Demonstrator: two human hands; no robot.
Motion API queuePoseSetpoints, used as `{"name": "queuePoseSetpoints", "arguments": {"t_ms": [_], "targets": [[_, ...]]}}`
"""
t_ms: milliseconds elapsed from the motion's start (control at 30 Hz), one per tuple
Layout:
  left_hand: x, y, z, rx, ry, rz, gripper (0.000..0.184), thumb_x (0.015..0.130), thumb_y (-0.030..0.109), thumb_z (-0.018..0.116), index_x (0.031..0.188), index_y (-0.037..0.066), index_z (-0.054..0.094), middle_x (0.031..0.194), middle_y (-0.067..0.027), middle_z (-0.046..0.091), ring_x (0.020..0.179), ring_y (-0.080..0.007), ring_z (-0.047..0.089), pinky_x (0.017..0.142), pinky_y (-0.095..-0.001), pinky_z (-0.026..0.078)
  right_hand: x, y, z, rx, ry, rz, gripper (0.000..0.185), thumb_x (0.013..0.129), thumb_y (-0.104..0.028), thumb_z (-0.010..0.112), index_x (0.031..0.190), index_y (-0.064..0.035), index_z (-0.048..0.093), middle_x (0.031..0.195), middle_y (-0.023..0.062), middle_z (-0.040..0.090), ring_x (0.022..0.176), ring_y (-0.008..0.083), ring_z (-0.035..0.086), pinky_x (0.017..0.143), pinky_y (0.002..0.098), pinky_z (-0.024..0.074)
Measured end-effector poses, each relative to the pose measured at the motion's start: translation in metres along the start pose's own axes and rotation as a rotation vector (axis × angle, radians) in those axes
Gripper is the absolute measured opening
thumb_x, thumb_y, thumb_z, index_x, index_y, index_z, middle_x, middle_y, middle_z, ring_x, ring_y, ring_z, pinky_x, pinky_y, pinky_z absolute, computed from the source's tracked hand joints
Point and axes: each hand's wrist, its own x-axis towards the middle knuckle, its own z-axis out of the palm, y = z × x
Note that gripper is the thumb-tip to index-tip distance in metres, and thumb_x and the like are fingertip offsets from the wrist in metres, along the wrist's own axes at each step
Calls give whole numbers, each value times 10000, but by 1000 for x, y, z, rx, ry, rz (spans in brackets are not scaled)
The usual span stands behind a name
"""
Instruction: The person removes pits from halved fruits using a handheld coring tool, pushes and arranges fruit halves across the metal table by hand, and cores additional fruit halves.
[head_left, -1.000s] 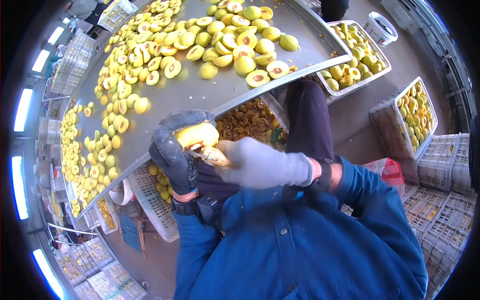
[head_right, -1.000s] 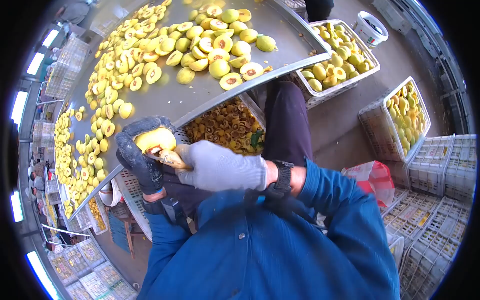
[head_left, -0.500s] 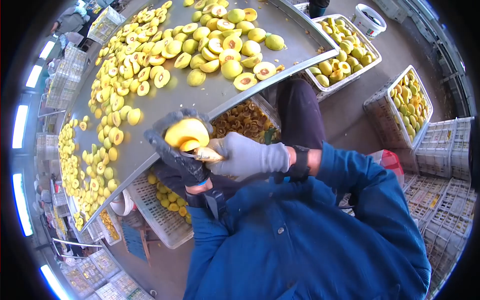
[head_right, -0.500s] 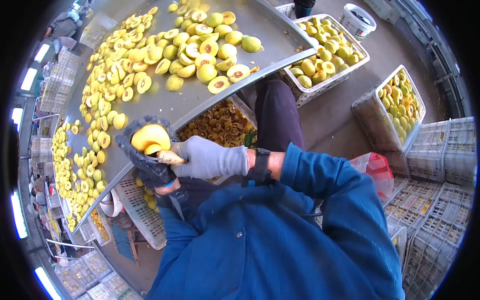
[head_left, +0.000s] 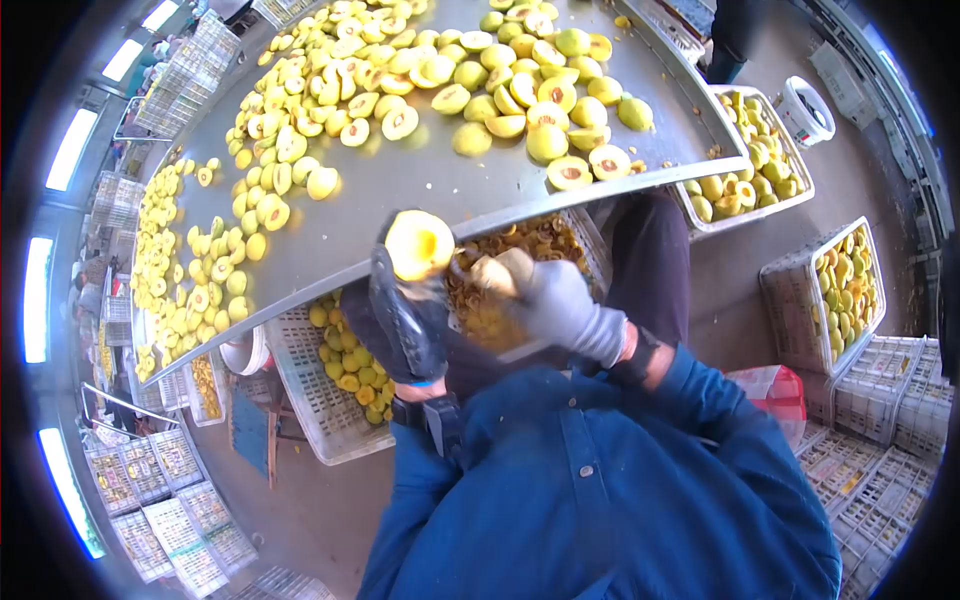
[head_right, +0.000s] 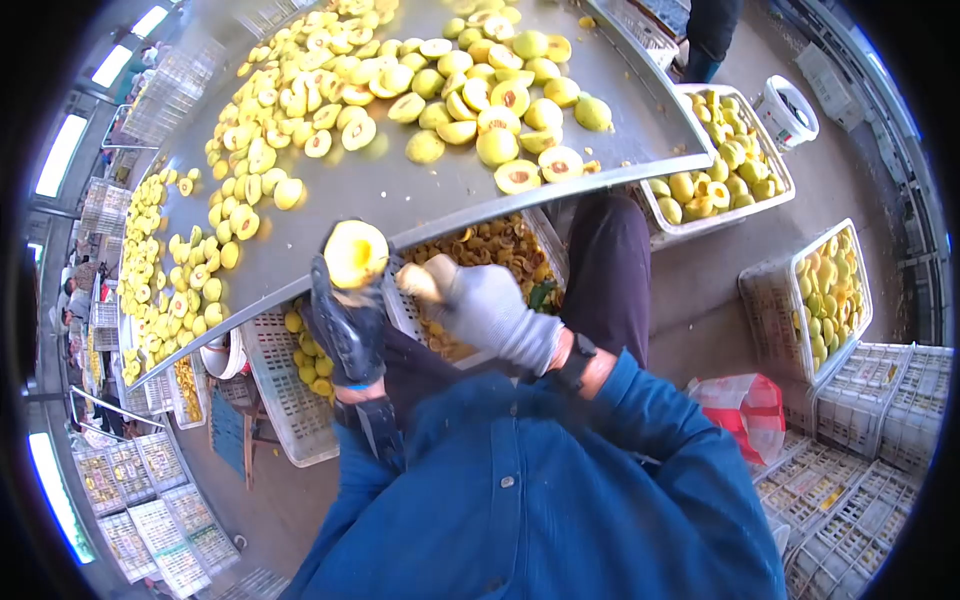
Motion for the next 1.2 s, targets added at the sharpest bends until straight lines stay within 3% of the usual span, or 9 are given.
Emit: {"name": "queuePoseSetpoints", "arguments": {"t_ms": [133, 267, 333, 367, 533, 667, 867, 1100, 1200], "targets": [[-34, -24, -22, 283, 192, 367, 502, 876, 121, 657, 1329, -25, 497, 1262, -197, 574, 1198, -307, 541, 1042, -414, 405, 11, -23, -3, 143, 73, -114, 290, 800, -245, 719, 1036, -144, 584, 712, 116, 642, 636, 341, 654, 545, 430, 516], [-30, -75, -99, -84, 167, -238, 433, 988, 118, 490, 1392, -29, 442, 1395, -195, 497, 1321, -305, 445, 1144, -384, 298, -13, 7, -2, -63, -111, -70, 269, 825, -272, 695, 1033, -148, 578, 674, 114, 625, 600, 347, 643, 531, 446, 509], [-33, -148, -128, 380, 246, -115, 394, 1011, 207, 505, 1332, -20, 525, 1337, -220, 547, 1253, -355, 506, 1058, -416, 390, -30, 26, 4, -43, -101, -1, 275, 831, -305, 698, 1008, -140, 566, 641, 138, 614, 585, 357, 635, 529, 465, 500], [-1, -104, -129, 431, 220, -46, 385, 1009, 202, 504, 1323, -19, 529, 1343, -226, 541, 1258, -365, 499, 1065, -425, 384, -35, 30, 3, -34, -122, 25, 270, 834, -303, 694, 1004, -138, 566, 646, 143, 617, 589, 361, 636, 531, 470, 498], [110, -142, -60, 481, 52, 224, 349, 951, 128, 589, 1277, 10, 546, 1275, -212, 580, 1214, -376, 534, 1047, -461, 407, -45, 47, 3, -21, -226, 162, 237, 847, -293, 681, 965, -126, 561, 666, 156, 628, 609, 374, 639, 539, 489, 491], [201, -215, 12, 473, -4, 305, 389, 935, 217, 613, 1265, 20, 553, 1243, -211, 595, 1172, -379, 562, 1015, -450, 441, -53, 67, 8, -112, -187, 217, 226, 874, -309, 676, 926, -125, 555, 619, 151, 612, 575, 373, 632, 517, 487, 489], [268, -246, 86, 565, -112, -88, 438, 886, 253, 671, 1237, 14, 565, 1176, -222, 613, 1088, -369, 590, 955, -453, 466, -50, 75, 1, -154, -188, 310, 234, 877, -310, 678, 993, -126, 591, 566, 141, 587, 542, 357, 633, 483, 466, 499], [213, -217, 60, -164, -247, -156, 491, 871, 104, 720, 1299, -24, 517, 1178, -119, 611, 1054, -168, 596, 911, -300, 505, 14, 57, -16, 30, -50, 131, 221, 854, -206, 714, 1011, -99, 602, 641, 168, 609, 567, 371, 633, 497, 463, 493], [162, -114, 26, -301, -407, -292, 554, 874, 57, 711, 1369, -35, 479, 1236, -105, 588, 1094, -148, 583, 943, -293, 500, 58, 37, -14, 300, 146, 144, 319, 867, -196, 702, 1106, -24, 579, 748, 234, 621, 671, 421, 634, 553, 454, 497]]}}
